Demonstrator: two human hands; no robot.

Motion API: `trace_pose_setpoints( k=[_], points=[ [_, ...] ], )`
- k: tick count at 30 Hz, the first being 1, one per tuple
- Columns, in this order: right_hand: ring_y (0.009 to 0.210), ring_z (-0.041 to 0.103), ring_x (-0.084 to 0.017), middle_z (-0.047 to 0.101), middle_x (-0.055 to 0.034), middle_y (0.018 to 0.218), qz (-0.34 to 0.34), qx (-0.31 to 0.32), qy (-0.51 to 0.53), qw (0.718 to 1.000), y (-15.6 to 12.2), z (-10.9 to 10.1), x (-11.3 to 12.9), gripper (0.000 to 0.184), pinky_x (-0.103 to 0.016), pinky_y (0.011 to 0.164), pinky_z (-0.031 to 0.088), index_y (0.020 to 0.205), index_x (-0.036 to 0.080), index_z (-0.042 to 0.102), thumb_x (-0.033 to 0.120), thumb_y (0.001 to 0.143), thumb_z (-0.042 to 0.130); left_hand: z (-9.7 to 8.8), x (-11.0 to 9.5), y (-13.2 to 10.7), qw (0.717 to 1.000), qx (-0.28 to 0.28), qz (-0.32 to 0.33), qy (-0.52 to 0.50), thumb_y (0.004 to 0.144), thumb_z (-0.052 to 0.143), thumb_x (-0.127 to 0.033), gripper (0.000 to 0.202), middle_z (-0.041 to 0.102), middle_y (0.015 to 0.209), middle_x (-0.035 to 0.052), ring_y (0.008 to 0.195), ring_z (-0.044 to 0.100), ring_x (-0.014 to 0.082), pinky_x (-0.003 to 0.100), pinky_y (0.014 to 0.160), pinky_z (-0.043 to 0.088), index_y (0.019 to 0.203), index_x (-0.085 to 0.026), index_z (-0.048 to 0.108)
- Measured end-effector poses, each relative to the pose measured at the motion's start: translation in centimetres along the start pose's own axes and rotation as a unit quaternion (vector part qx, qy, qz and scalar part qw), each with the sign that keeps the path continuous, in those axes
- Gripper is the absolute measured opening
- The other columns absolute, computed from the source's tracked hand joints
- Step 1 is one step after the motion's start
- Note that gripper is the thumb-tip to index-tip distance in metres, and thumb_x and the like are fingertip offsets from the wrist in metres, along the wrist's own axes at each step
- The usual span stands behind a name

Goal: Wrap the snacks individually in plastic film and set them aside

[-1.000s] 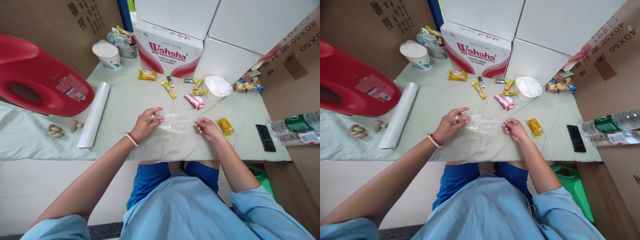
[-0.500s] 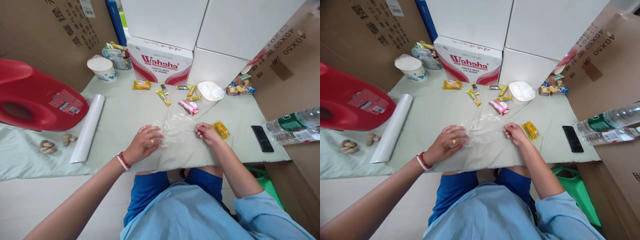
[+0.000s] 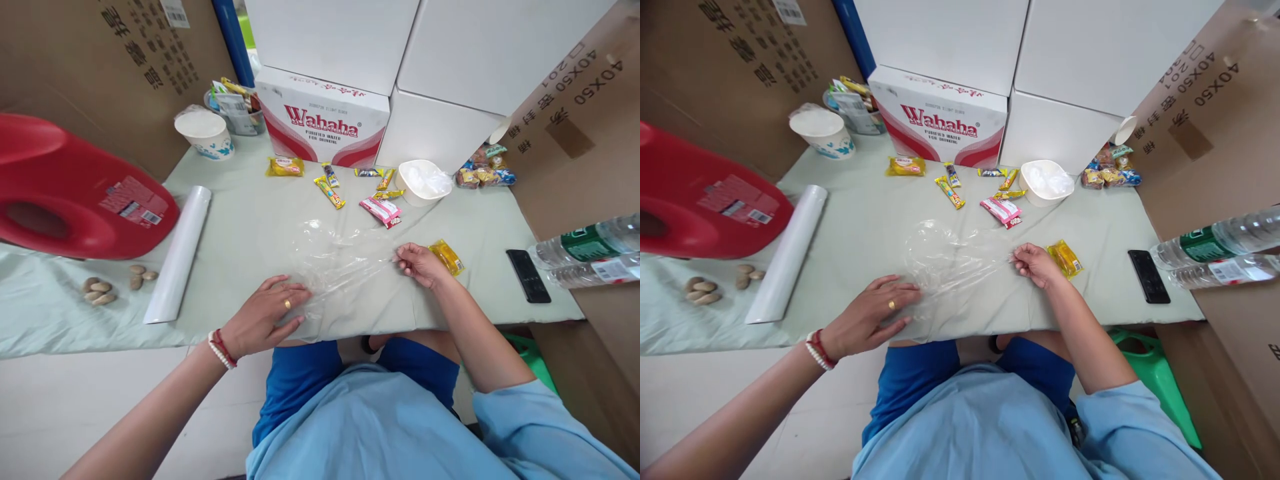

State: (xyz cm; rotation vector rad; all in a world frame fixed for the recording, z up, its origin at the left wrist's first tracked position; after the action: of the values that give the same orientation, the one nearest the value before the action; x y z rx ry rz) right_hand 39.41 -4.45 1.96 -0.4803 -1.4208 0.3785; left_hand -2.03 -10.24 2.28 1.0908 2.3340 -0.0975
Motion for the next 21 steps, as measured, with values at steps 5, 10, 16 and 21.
trace_pose_setpoints(
  k=[5, 10, 16, 21],
  points=[
    [0.056, 0.056, -0.009, 0.069, -0.0001, 0.074, -0.028, 0.007, -0.043, 0.999, -0.4, 0.2, -0.2, 0.035, -0.020, 0.049, 0.049, 0.078, 0.020, 0.063, 0.027, 0.063, 0.093, 0.3, -0.1, 2.2, 0.987, -0.008, -0.163, 0.006, 0.108, 0.030, -0.042, 0.048, 0.081, 0.107, 0.0098, 0.100, 0.075, 0.0276, 0.050, 0.102, 0.049, 0.113, -0.025, 0.075],
    [0.068, 0.059, -0.016, 0.068, -0.0019, 0.080, -0.226, -0.178, -0.270, 0.919, -3.1, 1.4, 1.7, 0.015, -0.030, 0.064, 0.052, 0.084, 0.024, 0.065, 0.033, 0.086, 0.075, 0.6, -0.9, 4.8, 0.954, 0.053, -0.262, 0.135, 0.105, 0.038, -0.043, 0.046, 0.077, 0.085, 0.0124, 0.089, 0.074, 0.0347, 0.047, 0.084, 0.050, 0.125, -0.020, 0.072],
    [0.121, 0.064, -0.031, 0.072, -0.0132, 0.131, -0.425, 0.031, -0.459, 0.780, -6.5, 4.8, 0.0, 0.026, -0.052, 0.107, 0.052, 0.121, 0.024, 0.072, 0.034, 0.102, 0.057, 2.4, -2.6, 4.1, 0.927, 0.067, -0.302, 0.214, 0.107, 0.032, -0.039, 0.056, 0.079, 0.087, 0.0158, 0.081, 0.075, 0.0348, 0.042, 0.074, 0.050, 0.154, -0.015, 0.053],
    [0.130, 0.061, -0.035, 0.069, -0.0173, 0.140, -0.370, 0.041, -0.504, 0.779, -5.2, 3.8, -2.7, 0.032, -0.060, 0.111, 0.050, 0.121, 0.021, 0.075, 0.040, 0.103, 0.056, 4.2, -3.0, 2.1, 0.910, 0.004, -0.351, 0.221, 0.109, 0.024, -0.044, 0.064, 0.077, 0.091, 0.0191, 0.083, 0.075, 0.0359, 0.044, 0.072, 0.049, 0.154, -0.010, 0.054]
  ],
)
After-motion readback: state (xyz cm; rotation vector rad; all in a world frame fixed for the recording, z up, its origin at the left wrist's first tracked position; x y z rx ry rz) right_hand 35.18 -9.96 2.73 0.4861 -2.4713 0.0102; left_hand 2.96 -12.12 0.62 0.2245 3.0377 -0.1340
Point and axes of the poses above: each hand's wrist, its own y-axis towards the middle knuckle, its own z-axis out of the palm, x = y × z, the point moved 1 cm from there along y, towards the middle knuckle
